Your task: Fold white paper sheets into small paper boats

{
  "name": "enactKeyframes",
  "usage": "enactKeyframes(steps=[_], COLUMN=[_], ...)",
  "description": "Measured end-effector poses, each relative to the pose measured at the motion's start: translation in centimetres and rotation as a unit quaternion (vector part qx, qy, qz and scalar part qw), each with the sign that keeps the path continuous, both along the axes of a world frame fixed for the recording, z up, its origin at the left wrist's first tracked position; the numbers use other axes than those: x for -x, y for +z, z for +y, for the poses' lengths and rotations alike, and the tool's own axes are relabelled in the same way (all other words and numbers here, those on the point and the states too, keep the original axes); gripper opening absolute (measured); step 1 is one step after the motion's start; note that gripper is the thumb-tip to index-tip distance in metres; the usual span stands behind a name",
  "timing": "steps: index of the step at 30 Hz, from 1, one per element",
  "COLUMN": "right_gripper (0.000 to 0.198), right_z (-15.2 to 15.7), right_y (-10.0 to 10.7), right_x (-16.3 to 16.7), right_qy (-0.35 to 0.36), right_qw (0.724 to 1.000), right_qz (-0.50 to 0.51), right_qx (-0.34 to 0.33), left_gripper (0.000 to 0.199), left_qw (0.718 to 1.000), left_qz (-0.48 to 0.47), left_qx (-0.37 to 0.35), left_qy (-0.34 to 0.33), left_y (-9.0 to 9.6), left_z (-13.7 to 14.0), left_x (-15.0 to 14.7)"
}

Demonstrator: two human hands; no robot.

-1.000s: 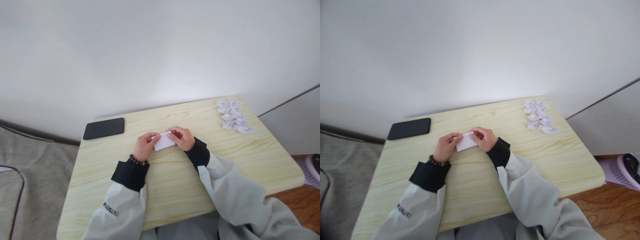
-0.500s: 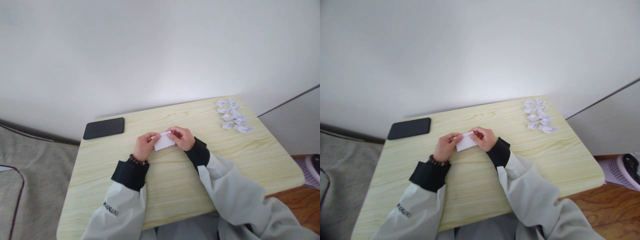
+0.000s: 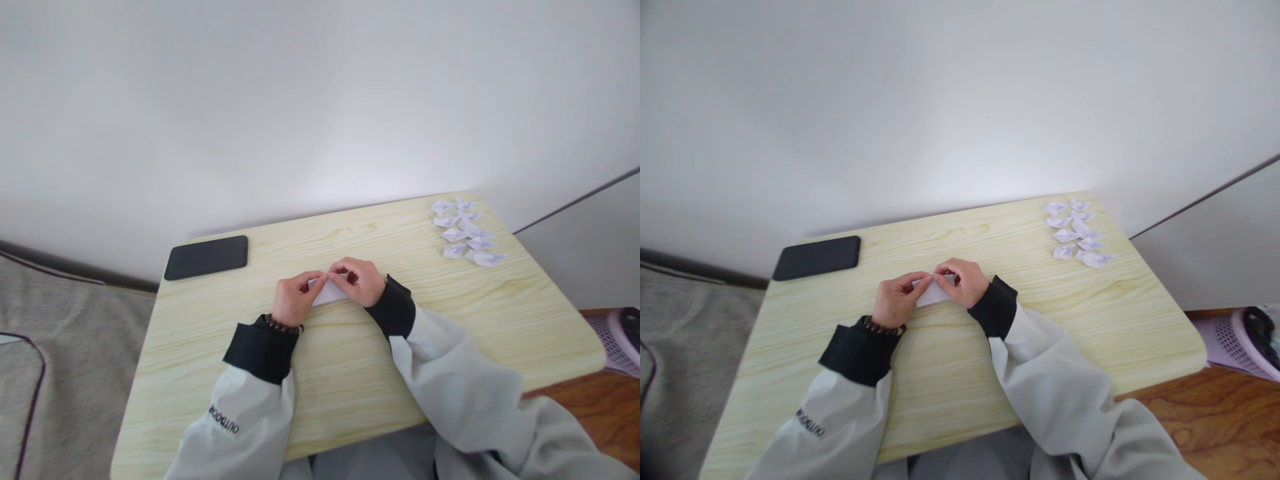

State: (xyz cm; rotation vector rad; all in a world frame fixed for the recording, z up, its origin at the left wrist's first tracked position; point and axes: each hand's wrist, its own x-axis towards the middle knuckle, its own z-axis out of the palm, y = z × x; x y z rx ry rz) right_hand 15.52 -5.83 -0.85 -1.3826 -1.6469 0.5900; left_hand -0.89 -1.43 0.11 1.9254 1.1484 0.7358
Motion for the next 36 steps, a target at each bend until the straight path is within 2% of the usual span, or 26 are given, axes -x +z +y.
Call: enactKeyframes(steps=[3,9,16,19,22,24,29,36], right_gripper=[0.013,0.010,0.007,0.010,0.012,0.014,0.020,0.020], right_z=[0.0,0.0,0.2,0.2,0.1,0.0,0.0,-0.2], right_y=[-0.2,-0.6,-0.3,-0.3,-0.4,-0.4,-0.4,-0.6], right_x=[-0.1,-0.3,-0.8,-2.3,-3.5,-3.4,-1.5,-0.5], right_qy=[0.020,0.044,0.064,0.043,-0.007,-0.017,0.039,0.053], right_qw=[0.999,0.997,0.996,0.998,0.999,0.999,0.998,0.987], right_qz=[-0.032,-0.054,-0.055,-0.033,0.007,0.013,-0.052,-0.128], right_qx=[-0.015,-0.025,-0.005,0.009,0.038,0.040,-0.005,-0.079], left_gripper=[0.027,0.025,0.029,0.029,0.031,0.031,0.027,0.019], left_qw=[0.999,0.998,1.000,1.000,0.998,0.998,1.000,0.997], left_qz=[0.012,0.011,-0.001,-0.011,-0.015,-0.009,-0.003,0.005], left_qx=[-0.035,-0.055,0.004,0.015,0.008,-0.004,-0.030,-0.075], left_qy=[-0.008,-0.027,-0.011,0.023,0.062,0.058,-0.005,-0.028], left_y=[0.2,0.0,0.1,0.1,-0.1,-0.1,-0.1,0.4], left_z=[-0.1,0.1,0.6,1.3,1.9,1.9,0.8,0.0], left_x=[0.0,0.2,0.6,1.4,1.9,1.9,0.5,0.0])
